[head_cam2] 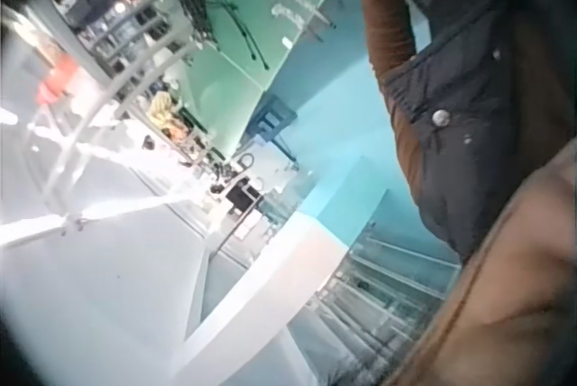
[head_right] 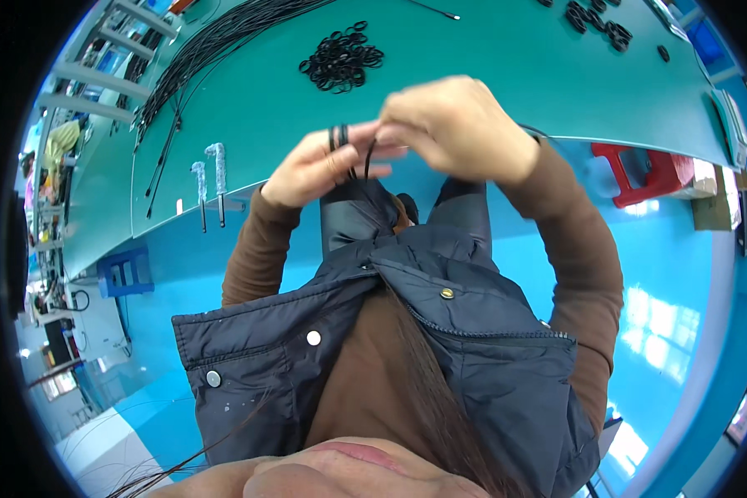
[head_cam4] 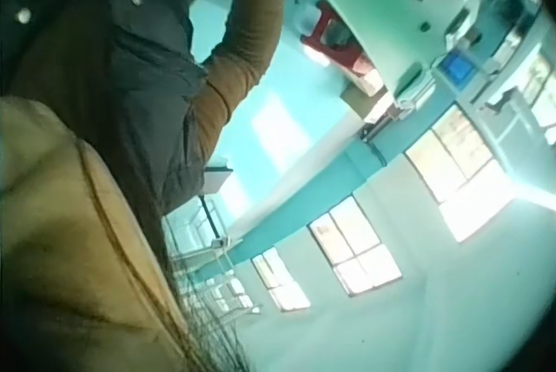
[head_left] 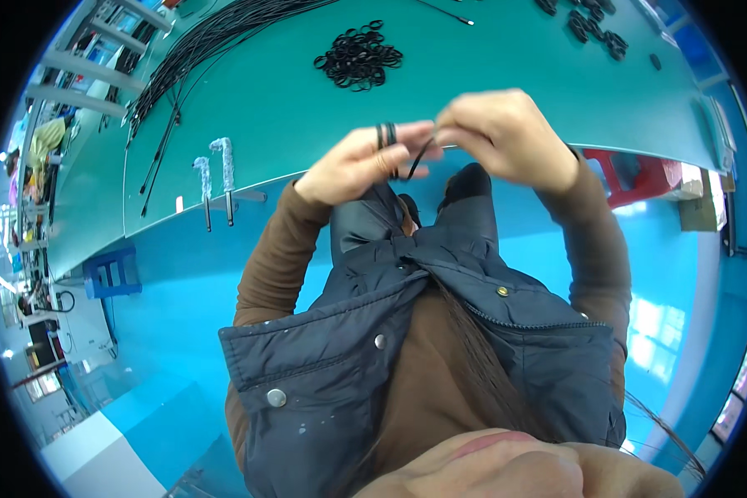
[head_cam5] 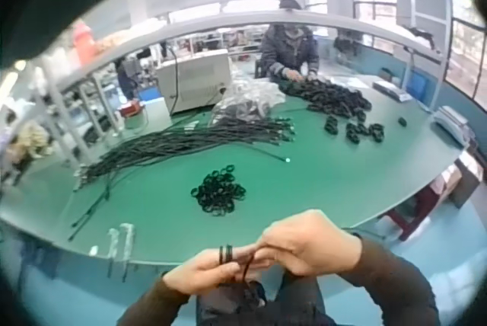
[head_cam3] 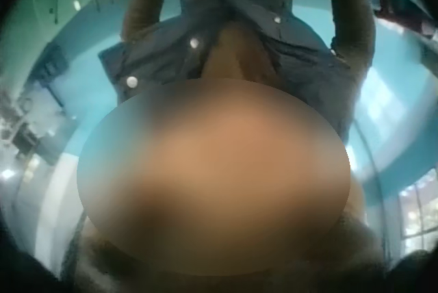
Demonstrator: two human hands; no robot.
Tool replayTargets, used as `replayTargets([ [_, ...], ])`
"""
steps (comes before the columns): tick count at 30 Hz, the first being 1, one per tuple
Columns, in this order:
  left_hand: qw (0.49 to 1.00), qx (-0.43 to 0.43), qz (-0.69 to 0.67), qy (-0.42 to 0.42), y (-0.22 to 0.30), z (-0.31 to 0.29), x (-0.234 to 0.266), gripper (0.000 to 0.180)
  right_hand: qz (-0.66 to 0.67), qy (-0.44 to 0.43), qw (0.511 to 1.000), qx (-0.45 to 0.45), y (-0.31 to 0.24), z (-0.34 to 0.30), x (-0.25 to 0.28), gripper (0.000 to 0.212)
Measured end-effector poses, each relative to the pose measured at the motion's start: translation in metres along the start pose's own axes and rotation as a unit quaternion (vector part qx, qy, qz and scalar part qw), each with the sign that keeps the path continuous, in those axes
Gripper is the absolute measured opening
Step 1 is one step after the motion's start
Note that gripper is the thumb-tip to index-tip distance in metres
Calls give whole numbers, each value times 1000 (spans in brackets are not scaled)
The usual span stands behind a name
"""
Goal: Coiling individual long black cables and bundling them together.
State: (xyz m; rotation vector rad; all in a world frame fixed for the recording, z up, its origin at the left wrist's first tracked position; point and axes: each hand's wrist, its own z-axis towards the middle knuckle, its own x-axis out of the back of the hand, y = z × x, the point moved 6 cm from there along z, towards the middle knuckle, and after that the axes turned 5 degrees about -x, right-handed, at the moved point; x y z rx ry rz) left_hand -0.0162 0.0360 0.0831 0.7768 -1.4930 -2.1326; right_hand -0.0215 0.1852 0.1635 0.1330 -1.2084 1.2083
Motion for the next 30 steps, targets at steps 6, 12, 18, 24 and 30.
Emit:
replayTargets([
  [6,920,116,-347,-138,5,4,-35,41,340,-26,925,-168,61,-7,-57,13],
  [12,979,-98,-176,34,22,14,21,49,238,-75,928,-276,42,-70,-95,11],
  [18,983,-89,99,129,-3,10,23,49,-69,-161,978,-109,4,-44,-49,13],
  [24,991,13,-131,16,-15,11,-19,47,238,6,965,-113,58,10,-26,7],
  [30,974,-7,-225,-29,-14,10,-17,51,359,33,917,-172,86,-9,-76,7],
])
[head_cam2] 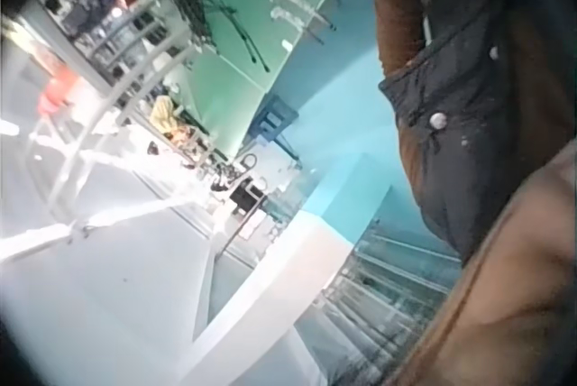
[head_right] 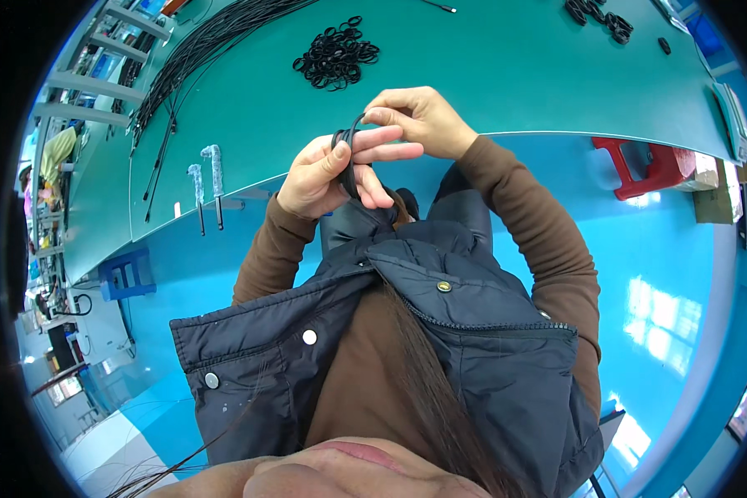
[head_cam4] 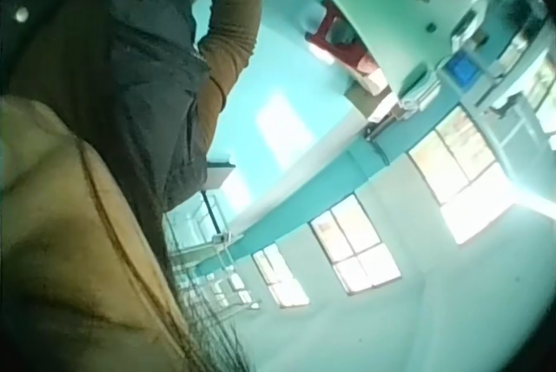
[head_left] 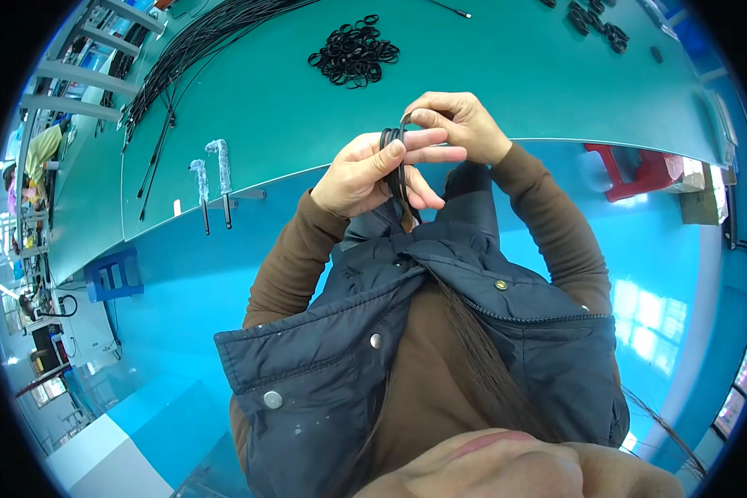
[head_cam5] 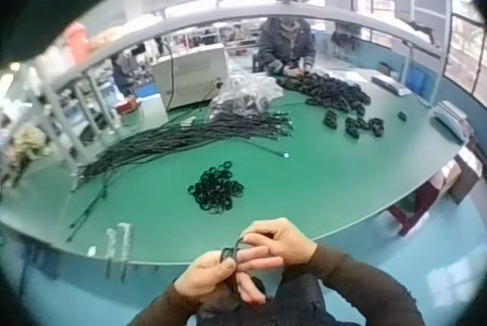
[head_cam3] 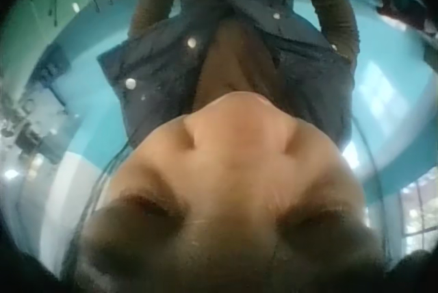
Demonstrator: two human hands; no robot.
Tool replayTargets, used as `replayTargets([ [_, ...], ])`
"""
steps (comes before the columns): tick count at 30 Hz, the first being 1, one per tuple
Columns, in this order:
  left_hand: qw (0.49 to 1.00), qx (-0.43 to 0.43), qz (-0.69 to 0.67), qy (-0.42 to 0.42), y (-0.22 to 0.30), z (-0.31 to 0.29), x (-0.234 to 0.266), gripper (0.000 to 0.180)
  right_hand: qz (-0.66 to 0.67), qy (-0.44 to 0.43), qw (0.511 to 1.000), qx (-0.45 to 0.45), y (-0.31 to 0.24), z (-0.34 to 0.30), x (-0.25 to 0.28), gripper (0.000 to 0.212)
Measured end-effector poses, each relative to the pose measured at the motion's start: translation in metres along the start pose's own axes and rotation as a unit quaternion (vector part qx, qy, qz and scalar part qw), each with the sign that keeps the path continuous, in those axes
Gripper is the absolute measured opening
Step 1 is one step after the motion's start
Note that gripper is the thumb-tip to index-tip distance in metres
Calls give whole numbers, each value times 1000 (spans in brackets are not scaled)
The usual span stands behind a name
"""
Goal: Coiling individual long black cables and bundling them together.
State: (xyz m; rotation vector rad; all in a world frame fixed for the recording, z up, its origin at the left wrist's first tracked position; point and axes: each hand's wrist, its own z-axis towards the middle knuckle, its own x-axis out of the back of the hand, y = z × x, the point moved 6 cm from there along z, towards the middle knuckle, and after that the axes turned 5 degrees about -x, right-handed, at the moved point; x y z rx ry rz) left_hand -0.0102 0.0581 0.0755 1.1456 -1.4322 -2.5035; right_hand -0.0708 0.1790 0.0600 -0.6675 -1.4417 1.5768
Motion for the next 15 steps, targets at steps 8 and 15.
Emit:
replayTargets([
  [8,998,-4,20,53,-2,-4,16,50,-56,107,993,12,14,-15,2,10],
  [15,948,-175,67,257,36,-3,38,44,-241,48,969,-37,21,-71,-34,16],
])
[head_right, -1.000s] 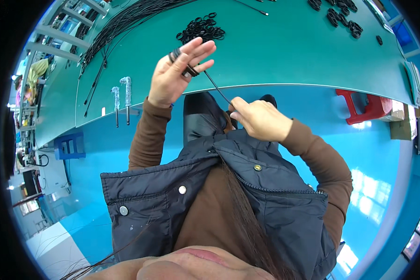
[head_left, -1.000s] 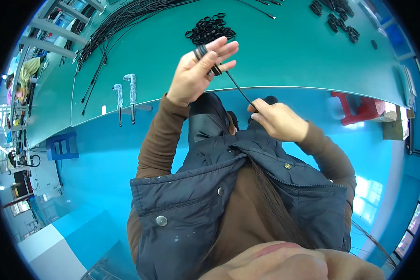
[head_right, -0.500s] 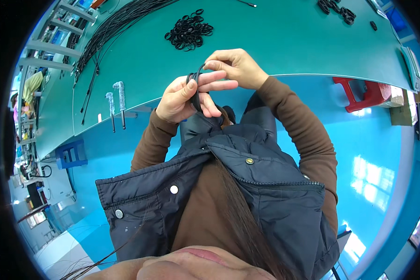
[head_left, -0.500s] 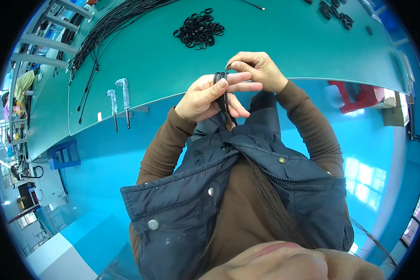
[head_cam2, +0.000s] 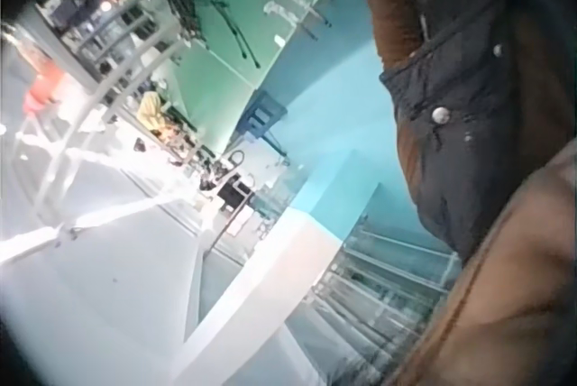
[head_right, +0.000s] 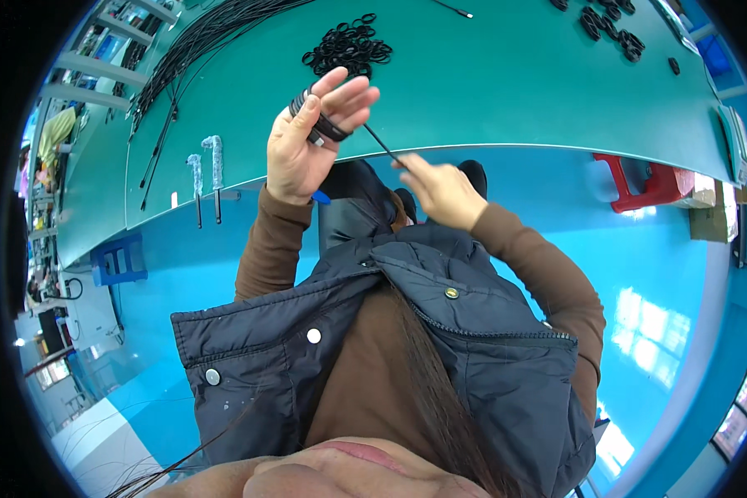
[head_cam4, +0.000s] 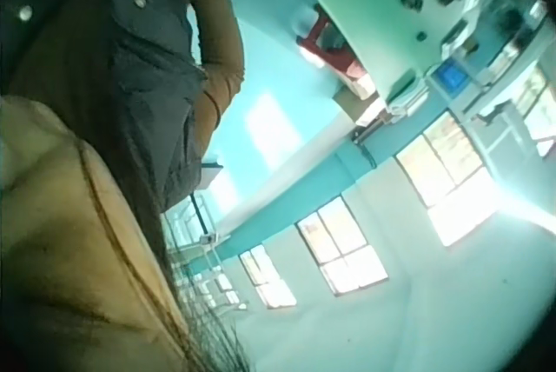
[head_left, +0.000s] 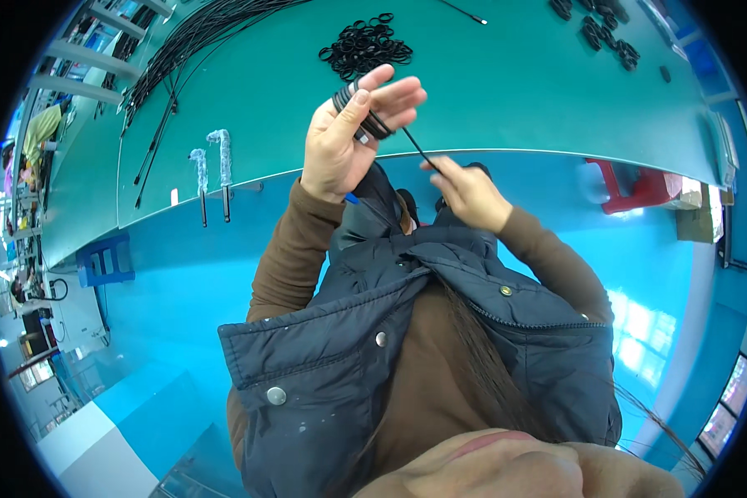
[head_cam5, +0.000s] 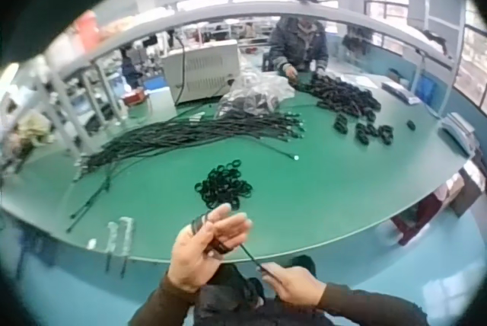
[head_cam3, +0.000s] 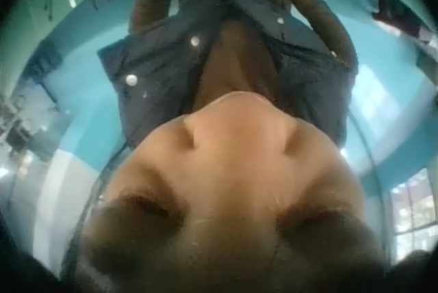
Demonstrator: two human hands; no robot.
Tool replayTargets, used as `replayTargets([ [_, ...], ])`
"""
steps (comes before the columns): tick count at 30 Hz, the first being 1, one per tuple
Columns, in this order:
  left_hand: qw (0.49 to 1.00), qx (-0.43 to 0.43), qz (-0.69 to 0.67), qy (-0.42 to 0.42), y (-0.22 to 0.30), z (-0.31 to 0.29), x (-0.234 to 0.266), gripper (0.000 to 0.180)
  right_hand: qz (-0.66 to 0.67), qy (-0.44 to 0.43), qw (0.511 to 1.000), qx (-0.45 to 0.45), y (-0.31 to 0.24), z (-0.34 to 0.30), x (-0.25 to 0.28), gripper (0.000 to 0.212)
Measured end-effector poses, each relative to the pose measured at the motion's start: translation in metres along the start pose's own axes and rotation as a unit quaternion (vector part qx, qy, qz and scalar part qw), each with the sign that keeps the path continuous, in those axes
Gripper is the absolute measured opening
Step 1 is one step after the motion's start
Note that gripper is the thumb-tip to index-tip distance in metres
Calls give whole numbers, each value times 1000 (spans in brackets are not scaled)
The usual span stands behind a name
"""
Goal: Coiling individual long black cables and bundling them together.
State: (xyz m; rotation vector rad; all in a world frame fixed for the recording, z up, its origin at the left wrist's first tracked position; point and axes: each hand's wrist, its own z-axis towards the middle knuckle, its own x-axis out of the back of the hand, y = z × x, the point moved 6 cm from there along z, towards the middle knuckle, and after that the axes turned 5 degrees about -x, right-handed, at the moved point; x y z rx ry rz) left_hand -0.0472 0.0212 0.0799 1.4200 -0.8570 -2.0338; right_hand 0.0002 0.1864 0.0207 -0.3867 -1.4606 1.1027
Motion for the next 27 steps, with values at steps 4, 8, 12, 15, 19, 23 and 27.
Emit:
replayTargets([
  [4,993,-38,112,-6,-12,-3,12,39,-185,-89,978,26,-32,-5,21,17],
  [8,984,-5,168,-62,-26,-5,4,35,-187,34,965,180,-64,29,58,19],
  [12,974,54,187,-118,-32,-8,-8,29,-188,149,933,269,-58,60,62,18],
  [15,967,115,172,-152,-34,-10,-16,24,-50,119,955,268,-37,72,53,21],
  [19,968,67,152,-190,-33,-8,-16,21,374,-157,914,3,-23,77,30,20],
  [23,958,46,177,-221,-46,-11,-14,21,469,-201,856,-87,-35,67,16,25],
  [27,948,42,211,-234,-50,-12,-13,21,413,-169,891,-80,-38,70,13,31],
])
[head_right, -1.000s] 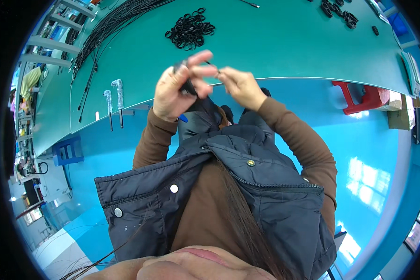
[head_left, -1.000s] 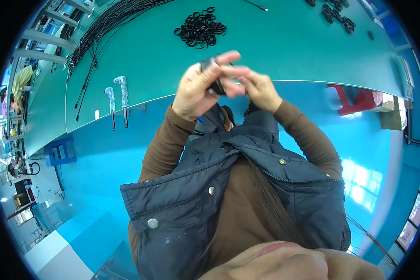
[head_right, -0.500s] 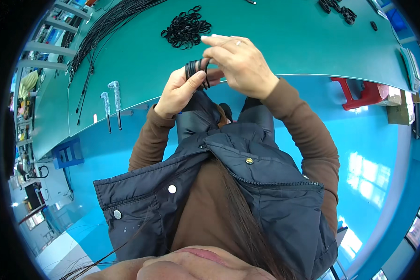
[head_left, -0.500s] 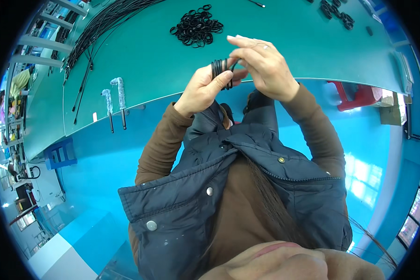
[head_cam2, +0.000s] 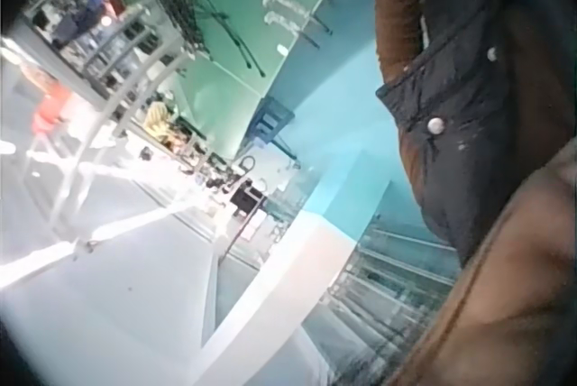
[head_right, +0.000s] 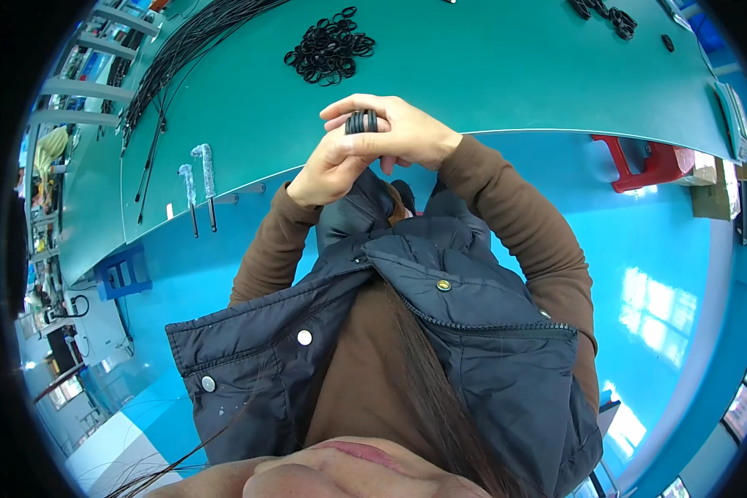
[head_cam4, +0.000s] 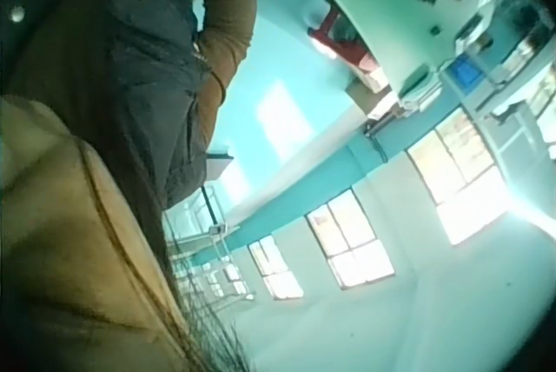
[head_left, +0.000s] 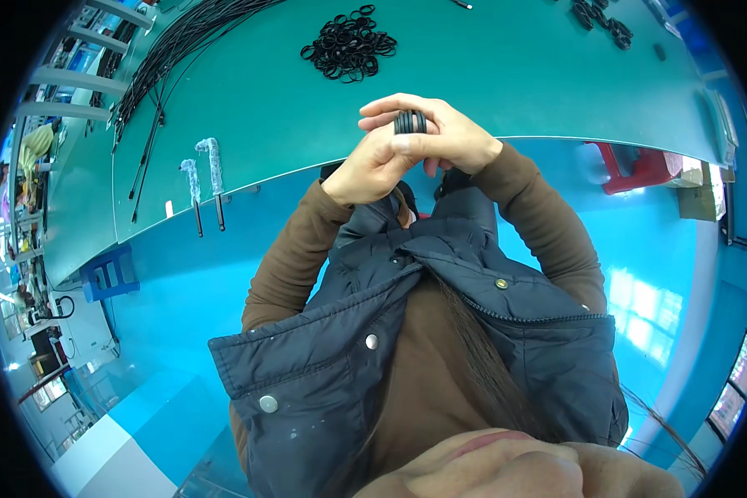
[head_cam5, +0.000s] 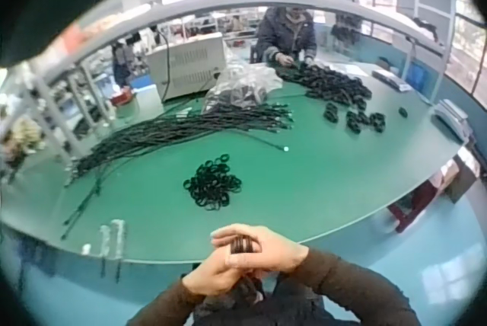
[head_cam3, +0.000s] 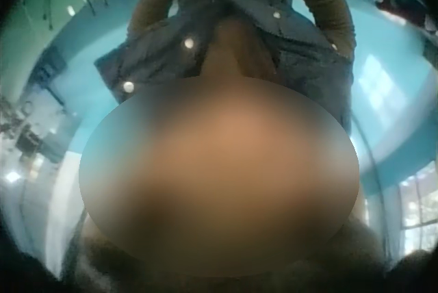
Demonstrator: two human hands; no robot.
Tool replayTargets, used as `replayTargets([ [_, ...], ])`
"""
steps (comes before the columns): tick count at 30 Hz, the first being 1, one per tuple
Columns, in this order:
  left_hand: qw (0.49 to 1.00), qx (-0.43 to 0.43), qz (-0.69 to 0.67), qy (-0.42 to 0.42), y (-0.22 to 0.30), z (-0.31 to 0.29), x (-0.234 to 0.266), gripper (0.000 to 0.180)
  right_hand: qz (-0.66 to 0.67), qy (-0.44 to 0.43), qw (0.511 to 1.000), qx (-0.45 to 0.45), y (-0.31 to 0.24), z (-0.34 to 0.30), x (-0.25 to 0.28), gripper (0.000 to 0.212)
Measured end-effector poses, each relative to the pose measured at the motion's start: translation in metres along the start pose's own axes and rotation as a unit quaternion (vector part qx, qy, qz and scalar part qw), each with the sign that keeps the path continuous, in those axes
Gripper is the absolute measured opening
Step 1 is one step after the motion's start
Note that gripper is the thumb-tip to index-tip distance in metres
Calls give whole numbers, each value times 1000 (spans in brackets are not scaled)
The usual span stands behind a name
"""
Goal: Coiling individual long black cables and bundling them together.
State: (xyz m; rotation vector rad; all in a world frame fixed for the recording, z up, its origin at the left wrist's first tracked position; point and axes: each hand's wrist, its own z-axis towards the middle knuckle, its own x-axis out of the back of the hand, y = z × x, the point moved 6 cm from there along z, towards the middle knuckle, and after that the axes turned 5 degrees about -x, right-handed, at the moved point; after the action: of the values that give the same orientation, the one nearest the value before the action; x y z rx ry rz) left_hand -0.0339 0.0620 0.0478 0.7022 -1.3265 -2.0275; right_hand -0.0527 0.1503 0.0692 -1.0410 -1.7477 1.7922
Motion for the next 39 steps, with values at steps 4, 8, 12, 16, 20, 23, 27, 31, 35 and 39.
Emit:
replayTargets([
  [4,1000,9,1,18,4,0,2,21,-96,-10,995,-18,7,7,2,33],
  [8,998,15,51,46,8,2,4,22,-88,-5,994,-65,15,9,9,28],
  [12,981,-27,28,190,16,2,1,20,-58,72,995,22,26,17,34,26],
  [16,940,-20,229,253,19,-13,29,21,-51,103,993,34,22,11,34,23],
  [20,956,67,266,108,23,-3,19,27,-79,117,989,43,19,7,27,20],
  [23,984,73,156,49,23,3,13,33,-142,143,974,104,19,4,20,18],
  [27,987,89,130,13,12,-10,10,37,-207,115,966,103,11,2,5,16],
  [31,991,94,84,36,1,-21,5,36,-246,83,962,81,6,2,-3,15],
  [35,990,100,76,66,4,-25,7,29,-258,54,962,67,8,6,-7,15],
  [39,978,115,169,45,8,-22,20,15,-249,40,963,93,9,19,-5,17],
])
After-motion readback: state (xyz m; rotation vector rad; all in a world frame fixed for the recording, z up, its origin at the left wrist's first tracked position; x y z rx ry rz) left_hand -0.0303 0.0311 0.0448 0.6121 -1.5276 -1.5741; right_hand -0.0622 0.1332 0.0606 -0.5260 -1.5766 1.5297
